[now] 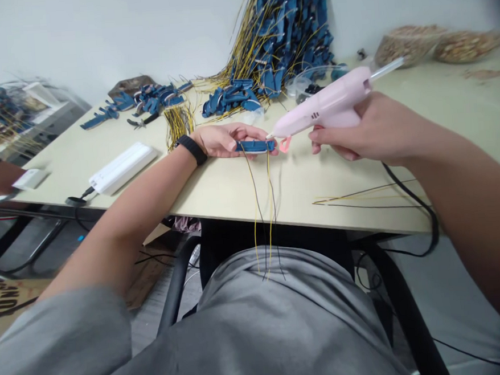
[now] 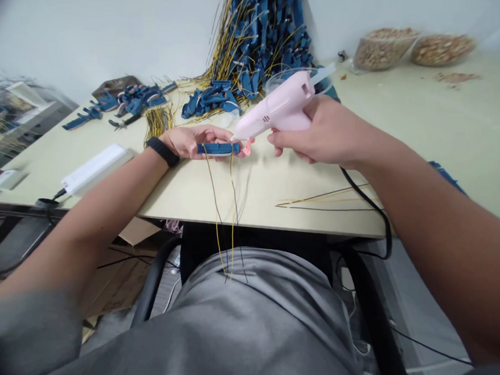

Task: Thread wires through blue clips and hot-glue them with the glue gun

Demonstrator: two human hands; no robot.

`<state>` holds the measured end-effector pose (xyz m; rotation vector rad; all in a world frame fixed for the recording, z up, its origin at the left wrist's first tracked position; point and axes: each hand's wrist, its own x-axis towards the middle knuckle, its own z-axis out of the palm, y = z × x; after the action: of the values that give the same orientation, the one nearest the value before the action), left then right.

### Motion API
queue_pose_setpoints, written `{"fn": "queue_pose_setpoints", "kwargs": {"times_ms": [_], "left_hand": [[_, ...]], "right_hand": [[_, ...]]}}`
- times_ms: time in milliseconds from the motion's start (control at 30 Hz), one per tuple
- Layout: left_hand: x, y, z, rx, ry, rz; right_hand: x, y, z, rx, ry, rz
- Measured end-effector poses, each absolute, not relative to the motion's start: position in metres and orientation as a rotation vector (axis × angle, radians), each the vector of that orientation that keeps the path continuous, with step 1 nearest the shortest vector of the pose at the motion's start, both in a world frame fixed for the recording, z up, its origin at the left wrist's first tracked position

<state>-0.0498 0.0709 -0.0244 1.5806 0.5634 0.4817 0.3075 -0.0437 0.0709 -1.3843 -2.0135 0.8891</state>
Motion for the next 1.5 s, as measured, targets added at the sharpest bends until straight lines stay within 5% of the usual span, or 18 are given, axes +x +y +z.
{"fn": "queue_pose_setpoints", "kwargs": {"times_ms": [1500], "left_hand": [[-0.049,0.062,-0.008,1.546,0.526,0.427]], "right_hand": [[0.299,-0.044,0.071,-1.423,-2.036,0.942]]}}
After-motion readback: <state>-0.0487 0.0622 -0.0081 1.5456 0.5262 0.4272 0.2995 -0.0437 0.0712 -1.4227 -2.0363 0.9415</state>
